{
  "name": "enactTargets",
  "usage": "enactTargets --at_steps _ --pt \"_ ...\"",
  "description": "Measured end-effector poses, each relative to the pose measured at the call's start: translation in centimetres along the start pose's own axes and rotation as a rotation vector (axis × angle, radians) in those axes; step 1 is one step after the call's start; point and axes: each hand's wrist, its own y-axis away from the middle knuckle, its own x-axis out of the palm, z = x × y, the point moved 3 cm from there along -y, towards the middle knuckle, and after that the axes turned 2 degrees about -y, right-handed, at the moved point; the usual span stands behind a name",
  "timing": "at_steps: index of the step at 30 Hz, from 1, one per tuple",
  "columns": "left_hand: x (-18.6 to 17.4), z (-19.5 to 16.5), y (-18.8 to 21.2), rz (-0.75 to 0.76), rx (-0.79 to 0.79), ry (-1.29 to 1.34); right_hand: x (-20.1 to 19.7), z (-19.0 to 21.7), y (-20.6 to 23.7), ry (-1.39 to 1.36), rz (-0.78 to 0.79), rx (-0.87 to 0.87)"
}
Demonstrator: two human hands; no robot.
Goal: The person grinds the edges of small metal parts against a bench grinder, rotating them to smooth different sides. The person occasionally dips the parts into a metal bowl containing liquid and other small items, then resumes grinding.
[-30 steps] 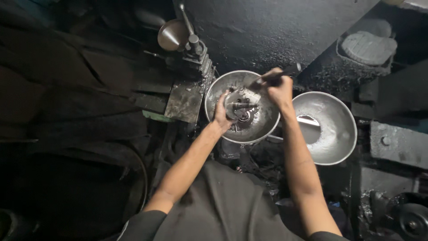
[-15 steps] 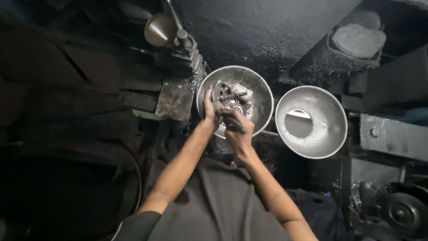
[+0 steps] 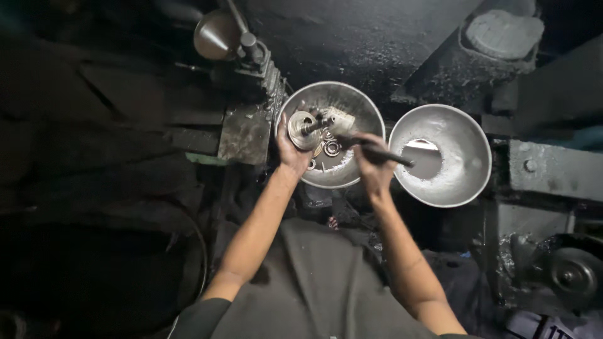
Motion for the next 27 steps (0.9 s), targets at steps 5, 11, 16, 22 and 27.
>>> enactTargets --at_steps 5,11,16,22,27 --pt "1.5 0.5 1.2 0.138 -0.065 -0.024 1.5 -1.9 -0.6 0.035 0.184 0.070" --pt "1.1 -0.6 1.6 0.107 -0.096 -0.068 -2.3 -2.6 -2.8 -0.039 0.033 0.085" --pt "0.7 0.7 1.4 0.135 -0.140 0.049 -0.3 -1.8 -2.7 -0.089 0.021 0.266" --pt "0.4 0.5 2.1 0.074 -0.131 0.014 -0.7 -0.9 -4.6 0.040 0.109 0.314" --pt "0.9 0.6 2.8 0.102 -0.185 -0.125 -2.2 -0.8 -6.7 -0.266 -0.220 0.228"
